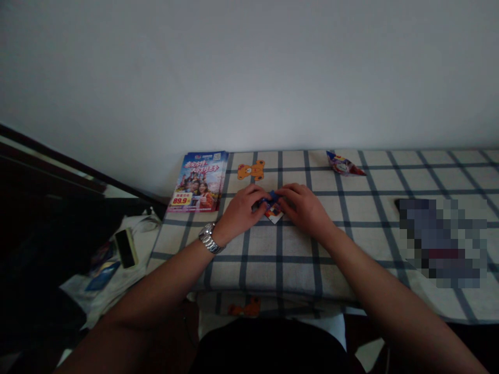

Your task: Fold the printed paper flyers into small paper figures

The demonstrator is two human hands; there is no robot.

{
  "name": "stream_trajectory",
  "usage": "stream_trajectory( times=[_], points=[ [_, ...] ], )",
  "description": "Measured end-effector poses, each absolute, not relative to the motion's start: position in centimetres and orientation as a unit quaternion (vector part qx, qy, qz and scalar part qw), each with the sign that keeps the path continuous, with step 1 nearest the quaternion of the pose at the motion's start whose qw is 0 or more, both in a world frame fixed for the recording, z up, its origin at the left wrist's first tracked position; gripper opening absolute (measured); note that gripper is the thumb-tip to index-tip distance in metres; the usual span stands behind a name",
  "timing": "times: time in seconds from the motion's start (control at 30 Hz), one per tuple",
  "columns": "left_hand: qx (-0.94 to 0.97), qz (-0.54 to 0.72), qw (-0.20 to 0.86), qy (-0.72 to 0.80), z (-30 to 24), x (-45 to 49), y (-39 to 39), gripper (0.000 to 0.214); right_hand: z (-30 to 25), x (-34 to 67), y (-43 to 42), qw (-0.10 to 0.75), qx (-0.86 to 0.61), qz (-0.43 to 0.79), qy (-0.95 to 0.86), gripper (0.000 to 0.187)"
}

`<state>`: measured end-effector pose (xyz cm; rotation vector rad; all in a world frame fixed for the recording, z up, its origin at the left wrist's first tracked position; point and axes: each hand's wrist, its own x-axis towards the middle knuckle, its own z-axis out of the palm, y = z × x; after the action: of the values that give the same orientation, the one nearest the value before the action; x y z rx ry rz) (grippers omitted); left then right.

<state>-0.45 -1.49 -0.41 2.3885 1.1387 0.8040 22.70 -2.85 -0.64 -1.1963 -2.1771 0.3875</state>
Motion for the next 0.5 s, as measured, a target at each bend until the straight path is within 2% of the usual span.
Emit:
stream_trajectory(
  times=[0.4,0.5],
  points=[
    [0.849,0.282,0.158,0.419,-0.88,-0.43,-1.44,0.029,-1.41,22.89,-2.42,0.288,-0.451,0.115,-0.837,0.014],
    [0.853,0.279,0.153,0.414,-0.95,-0.46,-1.42,0.029,-1.50,22.75,-2.49,0.290,-0.467,0.116,-0.828,0.020]
  ],
)
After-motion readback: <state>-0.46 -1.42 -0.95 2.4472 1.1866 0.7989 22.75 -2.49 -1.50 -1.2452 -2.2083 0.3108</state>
